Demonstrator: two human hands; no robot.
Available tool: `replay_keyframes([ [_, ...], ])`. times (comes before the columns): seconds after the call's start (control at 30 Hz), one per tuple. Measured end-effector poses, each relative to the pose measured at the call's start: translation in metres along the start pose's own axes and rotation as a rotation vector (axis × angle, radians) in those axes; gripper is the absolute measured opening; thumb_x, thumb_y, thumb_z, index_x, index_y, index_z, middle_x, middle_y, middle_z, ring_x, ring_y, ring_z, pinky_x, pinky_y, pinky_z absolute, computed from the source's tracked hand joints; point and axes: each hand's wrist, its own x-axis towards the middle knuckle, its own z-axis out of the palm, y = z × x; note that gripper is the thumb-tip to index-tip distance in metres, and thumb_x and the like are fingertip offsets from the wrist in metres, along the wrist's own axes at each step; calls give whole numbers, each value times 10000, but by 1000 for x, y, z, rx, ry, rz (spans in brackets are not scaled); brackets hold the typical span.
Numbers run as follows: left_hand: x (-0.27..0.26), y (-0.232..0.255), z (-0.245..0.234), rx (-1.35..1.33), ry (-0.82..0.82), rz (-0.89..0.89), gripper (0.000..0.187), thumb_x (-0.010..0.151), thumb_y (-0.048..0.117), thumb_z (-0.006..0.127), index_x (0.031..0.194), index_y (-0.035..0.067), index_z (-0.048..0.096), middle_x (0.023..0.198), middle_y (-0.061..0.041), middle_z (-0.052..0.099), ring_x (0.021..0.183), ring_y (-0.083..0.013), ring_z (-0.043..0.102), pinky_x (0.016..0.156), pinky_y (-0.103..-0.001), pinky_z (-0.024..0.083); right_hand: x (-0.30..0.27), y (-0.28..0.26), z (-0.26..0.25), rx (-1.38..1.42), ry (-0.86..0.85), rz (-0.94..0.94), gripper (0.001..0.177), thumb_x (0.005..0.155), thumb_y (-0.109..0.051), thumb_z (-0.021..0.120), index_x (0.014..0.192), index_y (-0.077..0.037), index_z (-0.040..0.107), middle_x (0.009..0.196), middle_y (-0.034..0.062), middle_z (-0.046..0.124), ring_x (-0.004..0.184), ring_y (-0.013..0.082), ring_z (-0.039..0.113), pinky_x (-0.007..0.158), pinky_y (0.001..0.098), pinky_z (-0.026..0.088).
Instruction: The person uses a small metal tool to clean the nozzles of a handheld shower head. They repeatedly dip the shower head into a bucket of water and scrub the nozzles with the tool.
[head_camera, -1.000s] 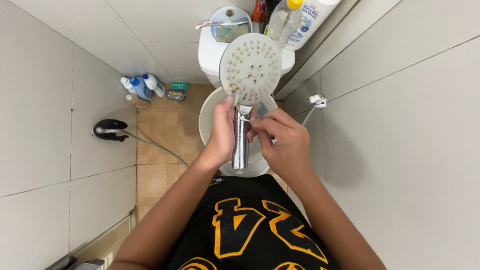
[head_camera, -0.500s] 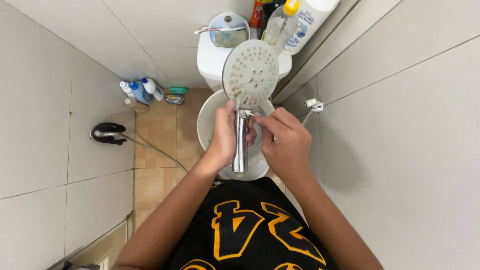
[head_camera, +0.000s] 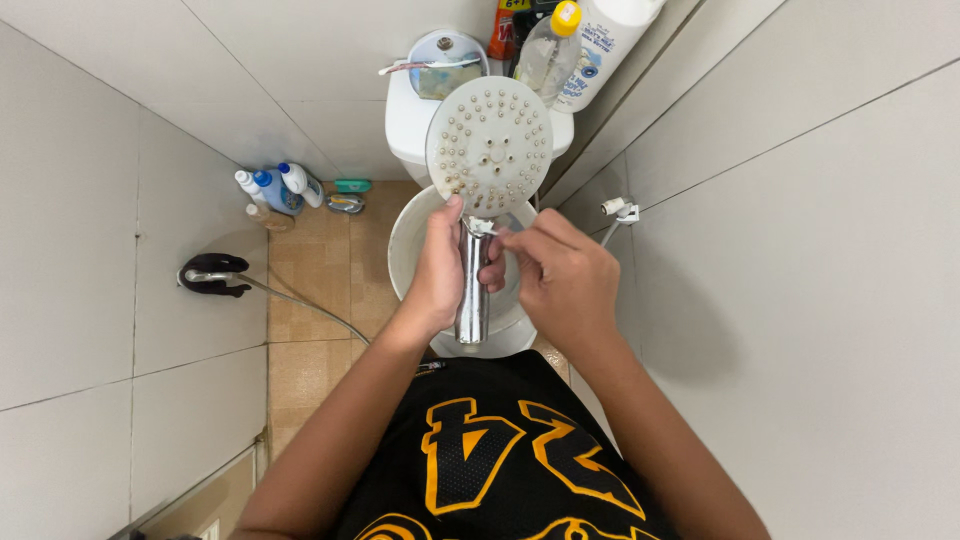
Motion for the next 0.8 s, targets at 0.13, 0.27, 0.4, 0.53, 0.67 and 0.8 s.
replay_keyframes([
  [0.13,2,2,-1,-28,-23,-34,592,1014,564,283,939,44,554,705,-30,493,511,-134,427,495,-319,403,2,2,1,2,-1,26,114,849,-8,730,883,-116,748,797,23,602,673,240,639,567,361,464],
  [0.27,6,-2,-2,-36,-16,-10,579,1033,561,301,914,42,528,706,-40,495,514,-138,427,498,-326,401,6,5,0,27,-7,45,115,850,-9,734,896,-113,753,793,25,603,654,241,634,562,365,464],
  [0.4,5,2,-4,-16,-8,4,605,1028,556,309,910,14,550,696,-47,497,518,-142,438,498,-332,409,7,-1,-1,4,-7,-43,111,843,-24,736,903,-116,753,810,20,612,696,246,655,578,360,477],
  [0.53,6,2,-2,-42,22,-20,557,1012,537,319,920,41,553,685,-46,499,504,-143,429,487,-330,393,12,4,0,30,-40,3,111,835,-34,739,878,-133,761,803,13,614,679,240,652,575,361,477],
  [0.67,10,2,-3,-41,24,-27,568,1006,537,317,920,38,573,677,-44,498,505,-147,433,493,-328,396,12,4,6,21,-24,25,131,837,-20,723,881,-135,764,819,16,620,688,245,658,572,363,478],
  [0.8,12,-2,-8,-73,-10,-12,598,1032,559,331,889,22,548,675,-47,494,504,-154,439,494,-340,408,11,6,8,6,-46,18,88,826,-36,739,865,-114,751,819,25,622,697,253,663,567,368,479],
])
